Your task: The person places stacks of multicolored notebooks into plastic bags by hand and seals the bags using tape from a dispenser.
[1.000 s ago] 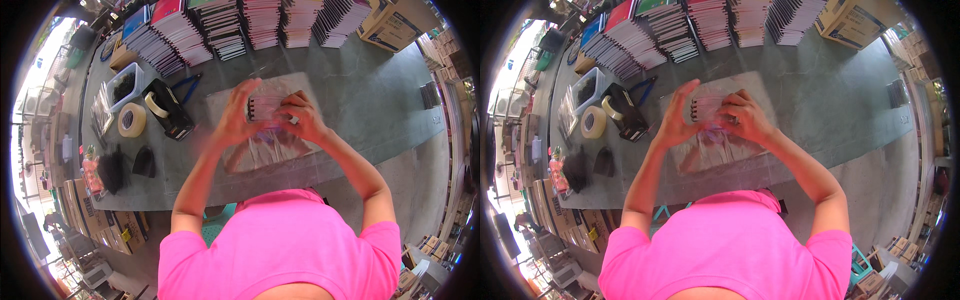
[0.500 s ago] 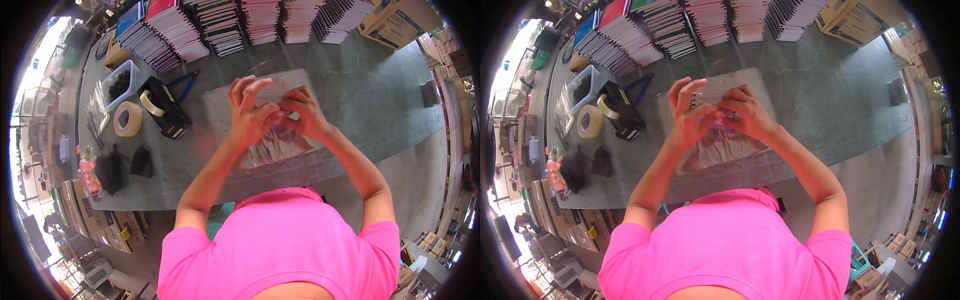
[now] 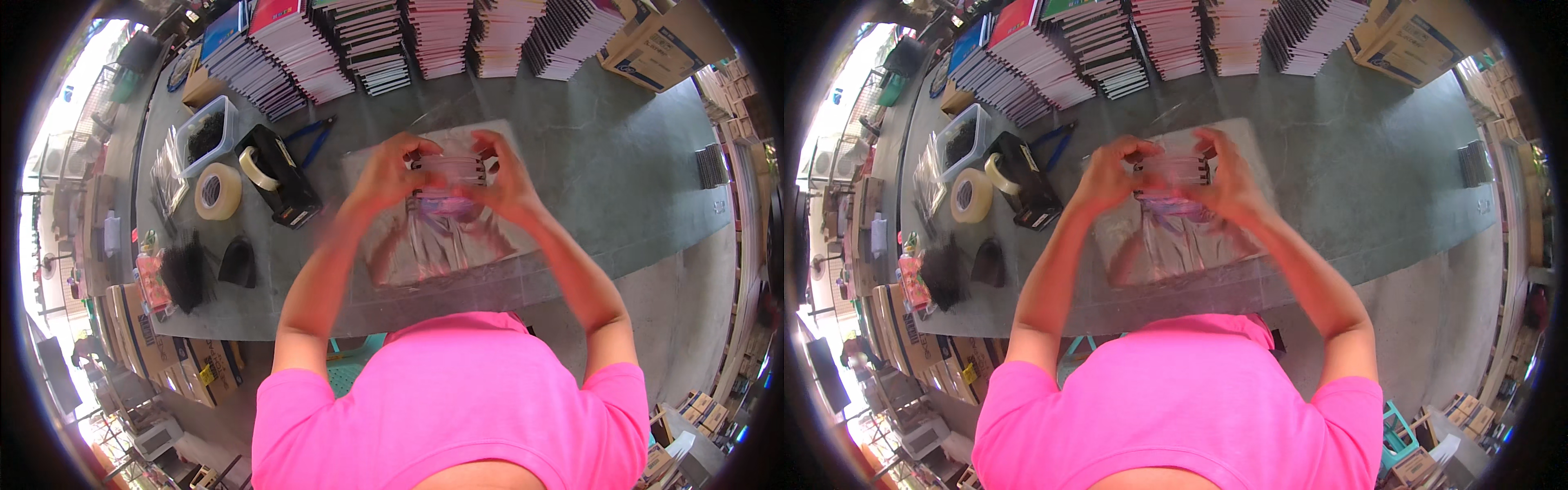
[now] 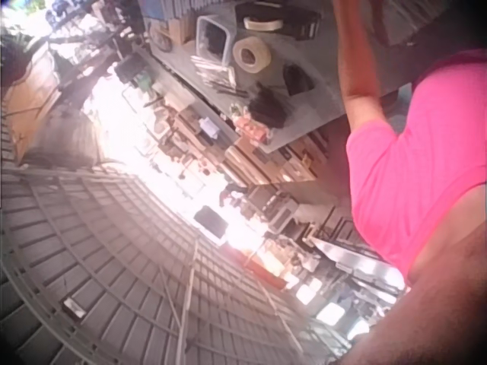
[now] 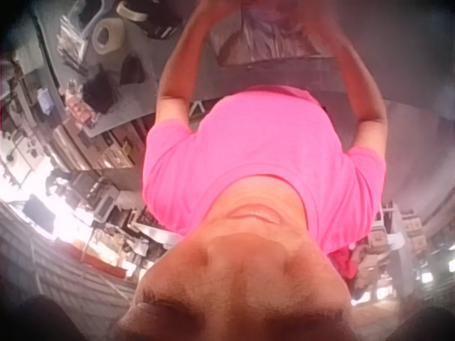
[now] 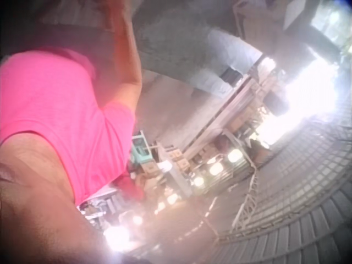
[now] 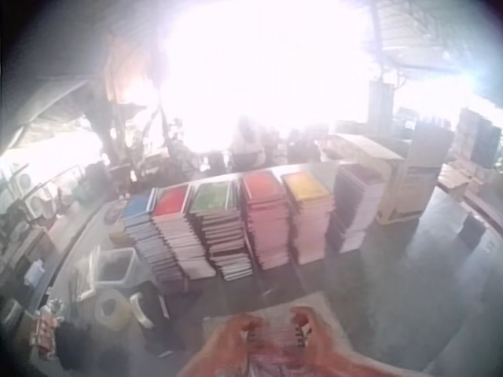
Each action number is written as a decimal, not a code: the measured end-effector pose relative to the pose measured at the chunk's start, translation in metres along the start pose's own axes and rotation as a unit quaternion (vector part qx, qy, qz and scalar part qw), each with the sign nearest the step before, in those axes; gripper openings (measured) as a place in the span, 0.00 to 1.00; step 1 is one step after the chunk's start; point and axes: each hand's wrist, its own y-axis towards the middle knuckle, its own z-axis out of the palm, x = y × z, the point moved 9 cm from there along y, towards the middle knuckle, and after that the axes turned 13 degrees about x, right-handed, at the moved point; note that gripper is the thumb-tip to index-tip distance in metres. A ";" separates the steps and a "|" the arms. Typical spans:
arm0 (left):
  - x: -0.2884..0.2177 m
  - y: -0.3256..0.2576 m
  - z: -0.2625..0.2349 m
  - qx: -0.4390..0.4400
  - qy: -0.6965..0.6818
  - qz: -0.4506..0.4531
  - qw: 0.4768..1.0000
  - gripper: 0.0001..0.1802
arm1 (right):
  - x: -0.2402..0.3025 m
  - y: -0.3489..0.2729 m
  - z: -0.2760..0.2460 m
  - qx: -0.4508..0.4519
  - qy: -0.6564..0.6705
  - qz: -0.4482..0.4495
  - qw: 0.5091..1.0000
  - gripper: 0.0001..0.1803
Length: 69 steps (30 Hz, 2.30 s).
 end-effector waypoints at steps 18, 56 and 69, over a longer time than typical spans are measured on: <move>-0.057 -0.014 0.027 0.045 0.264 0.095 0.959 0.08 | 0.056 0.004 0.029 0.117 -0.319 -0.180 0.923 0.07; 0.103 -0.226 -0.092 -0.523 0.339 -0.290 0.726 0.22 | 0.036 -0.034 0.064 0.148 -0.328 -0.289 0.887 0.24; 0.153 -0.229 -0.019 -0.458 -0.512 -0.156 0.709 0.14 | 0.040 -0.035 0.060 0.114 -0.299 -0.303 0.898 0.23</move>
